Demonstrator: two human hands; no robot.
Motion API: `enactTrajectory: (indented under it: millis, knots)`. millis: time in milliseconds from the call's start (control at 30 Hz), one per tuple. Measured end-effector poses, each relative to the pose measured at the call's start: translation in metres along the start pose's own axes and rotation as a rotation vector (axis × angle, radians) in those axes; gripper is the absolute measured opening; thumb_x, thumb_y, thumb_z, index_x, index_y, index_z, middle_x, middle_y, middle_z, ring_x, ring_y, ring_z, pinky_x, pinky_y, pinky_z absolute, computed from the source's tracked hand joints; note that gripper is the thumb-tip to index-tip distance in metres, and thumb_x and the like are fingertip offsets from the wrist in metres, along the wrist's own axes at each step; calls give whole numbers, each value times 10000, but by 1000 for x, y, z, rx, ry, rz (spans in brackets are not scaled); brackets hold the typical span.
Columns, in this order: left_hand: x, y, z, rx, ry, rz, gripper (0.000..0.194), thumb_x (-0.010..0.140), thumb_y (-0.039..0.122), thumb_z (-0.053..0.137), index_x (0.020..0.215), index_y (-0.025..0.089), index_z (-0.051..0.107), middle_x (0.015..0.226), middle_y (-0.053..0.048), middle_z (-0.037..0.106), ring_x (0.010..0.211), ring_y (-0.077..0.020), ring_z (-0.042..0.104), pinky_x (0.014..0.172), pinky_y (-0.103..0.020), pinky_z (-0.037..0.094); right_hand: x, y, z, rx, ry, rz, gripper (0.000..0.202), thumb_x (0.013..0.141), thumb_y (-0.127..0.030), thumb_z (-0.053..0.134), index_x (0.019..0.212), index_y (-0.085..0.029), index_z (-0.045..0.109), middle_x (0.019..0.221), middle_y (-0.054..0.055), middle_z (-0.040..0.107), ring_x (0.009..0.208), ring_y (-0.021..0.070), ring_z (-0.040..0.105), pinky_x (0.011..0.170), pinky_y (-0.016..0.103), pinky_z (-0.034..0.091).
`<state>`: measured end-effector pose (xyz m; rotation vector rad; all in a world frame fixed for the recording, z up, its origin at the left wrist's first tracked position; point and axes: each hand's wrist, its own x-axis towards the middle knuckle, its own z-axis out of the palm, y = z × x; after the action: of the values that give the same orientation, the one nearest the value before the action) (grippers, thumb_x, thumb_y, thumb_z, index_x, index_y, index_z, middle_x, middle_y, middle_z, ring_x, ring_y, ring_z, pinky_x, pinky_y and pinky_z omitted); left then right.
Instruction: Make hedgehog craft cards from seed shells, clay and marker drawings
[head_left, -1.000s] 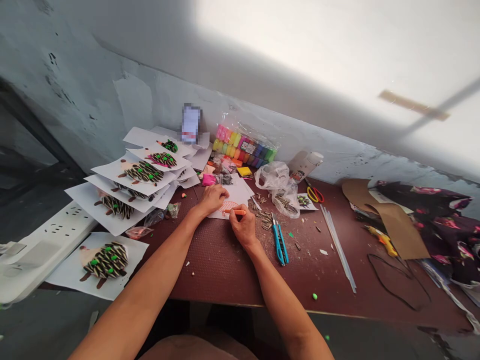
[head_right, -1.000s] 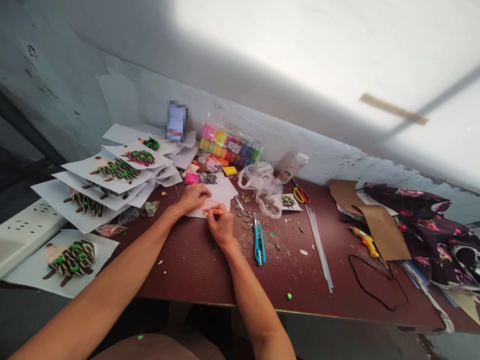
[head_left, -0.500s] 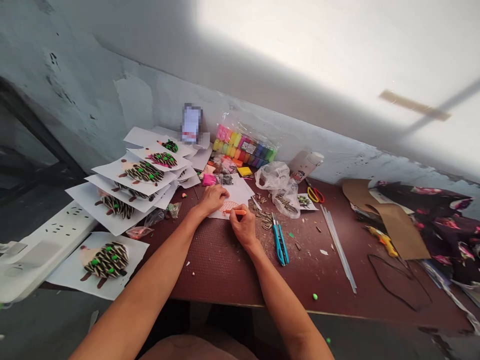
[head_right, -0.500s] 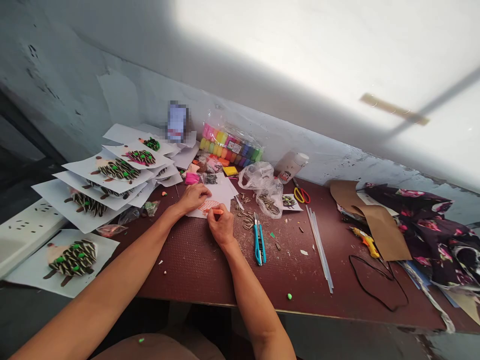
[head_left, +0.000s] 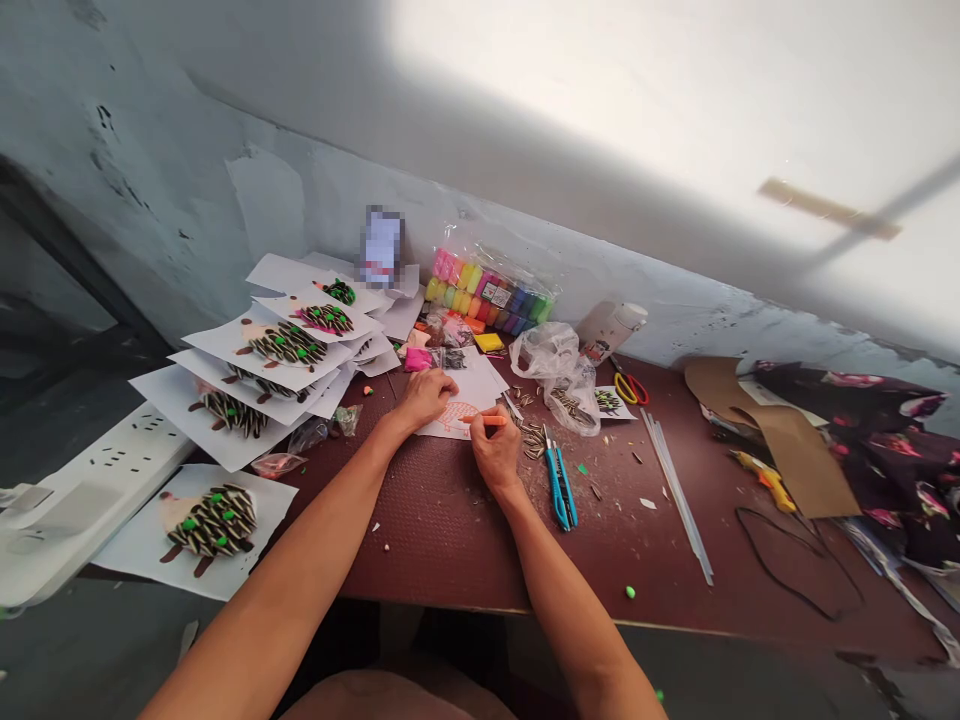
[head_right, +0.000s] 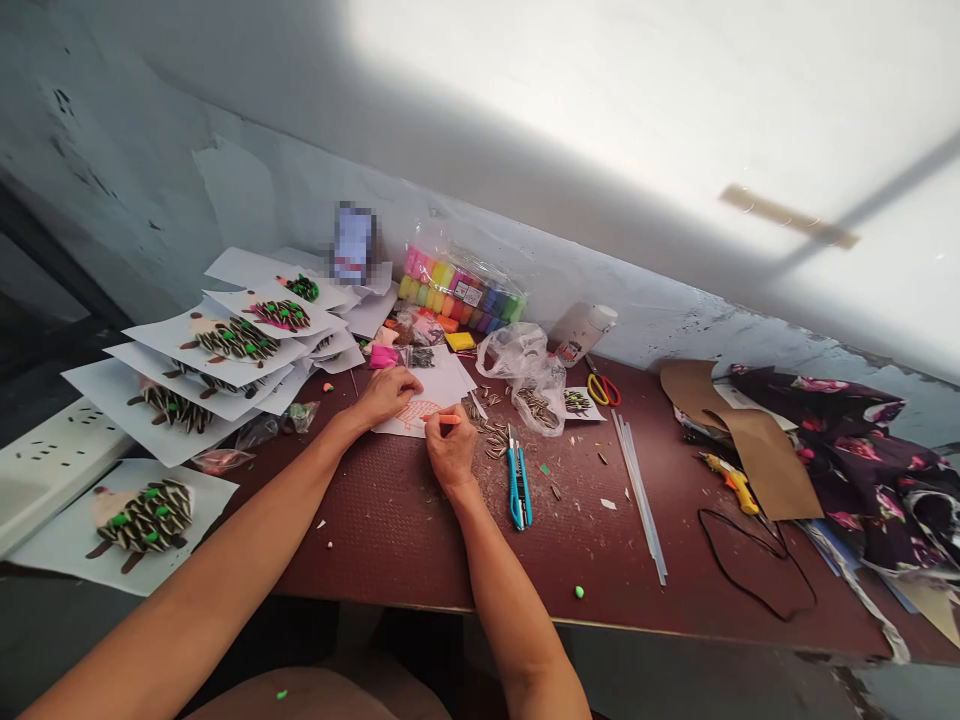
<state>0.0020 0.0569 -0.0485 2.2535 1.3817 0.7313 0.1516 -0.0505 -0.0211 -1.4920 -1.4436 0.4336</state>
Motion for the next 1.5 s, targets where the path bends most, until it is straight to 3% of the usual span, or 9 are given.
enactTrajectory:
  millis: [933, 1500]
  knots:
    - [0, -1, 0, -2, -10, 9, 305, 807, 117, 552, 941, 207, 811, 982, -68, 769, 963, -233, 672, 884, -353, 494, -1, 6, 2, -53, -69, -50, 213, 897, -335, 525, 763, -211, 635, 743, 49, 731, 628, 174, 659, 613, 269, 476]
    - [-1, 0, -2, -14, -16, 7, 294, 822, 122, 556, 937, 212, 811, 990, -69, 770, 977, -234, 673, 897, -355, 490, -1, 3, 3, -12, -34, -39, 181, 864, -335, 510, 721, -237, 561, 725, 47, 740, 631, 179, 680, 608, 273, 502]
